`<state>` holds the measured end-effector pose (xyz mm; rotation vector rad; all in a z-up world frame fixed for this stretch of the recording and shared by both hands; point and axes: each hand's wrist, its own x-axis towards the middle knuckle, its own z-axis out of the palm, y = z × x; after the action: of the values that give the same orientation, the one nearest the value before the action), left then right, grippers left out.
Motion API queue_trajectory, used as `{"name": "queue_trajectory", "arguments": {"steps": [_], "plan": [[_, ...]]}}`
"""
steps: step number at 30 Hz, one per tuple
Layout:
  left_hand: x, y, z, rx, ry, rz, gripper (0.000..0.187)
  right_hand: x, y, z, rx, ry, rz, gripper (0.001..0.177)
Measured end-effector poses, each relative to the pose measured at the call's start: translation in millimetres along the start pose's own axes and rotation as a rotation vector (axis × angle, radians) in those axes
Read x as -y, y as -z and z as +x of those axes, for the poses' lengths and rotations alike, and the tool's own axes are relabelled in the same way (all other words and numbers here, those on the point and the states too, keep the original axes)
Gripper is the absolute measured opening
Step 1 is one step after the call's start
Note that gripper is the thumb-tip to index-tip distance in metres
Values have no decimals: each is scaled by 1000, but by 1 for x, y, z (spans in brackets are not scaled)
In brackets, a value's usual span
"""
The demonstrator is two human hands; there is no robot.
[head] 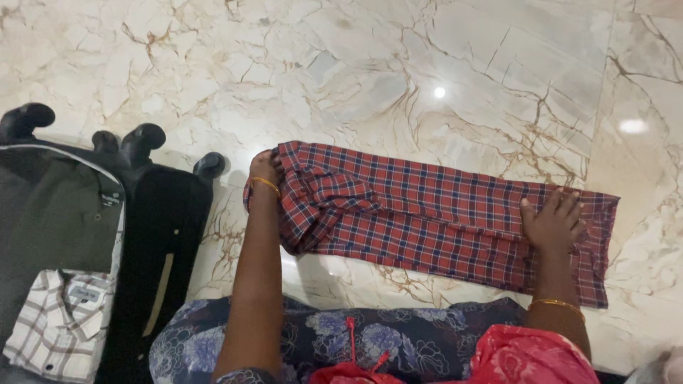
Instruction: The person folds a red and blue plaid shirt on the floor by smoothing it out, folding the sleeves and sides inward to form a rectangle, and then rolling the shirt tightly from the bottom before placing it into an open suitcase.
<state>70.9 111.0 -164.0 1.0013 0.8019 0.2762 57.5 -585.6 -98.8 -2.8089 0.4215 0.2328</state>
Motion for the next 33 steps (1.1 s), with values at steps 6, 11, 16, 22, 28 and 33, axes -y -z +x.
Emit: {"name": "queue_trajectory", "arguments": {"steps": [6, 11, 16, 22, 28, 33], "plan": [[-22, -9, 14, 30, 77, 257, 55, 2, 5, -6, -5, 23, 26, 101], [-30, -46, -17, 4, -267, 703, 56, 7, 7, -7, -6, 22, 25, 101], [-31, -48, -13, 263, -281, 781, 54, 8, 8, -8, 6, 9, 30, 102], [-10, -42, -6, 147, -398, 625, 52, 7, 9, -7, 18, -12, 35, 103], [-60, -110, -109, -145, -374, 1560, 65, 39, 23, -9, 37, -109, -49, 91], [4, -193, -199, 484, -639, 2062, 67, 151, -6, -43, -79, 475, -65, 87]]}}
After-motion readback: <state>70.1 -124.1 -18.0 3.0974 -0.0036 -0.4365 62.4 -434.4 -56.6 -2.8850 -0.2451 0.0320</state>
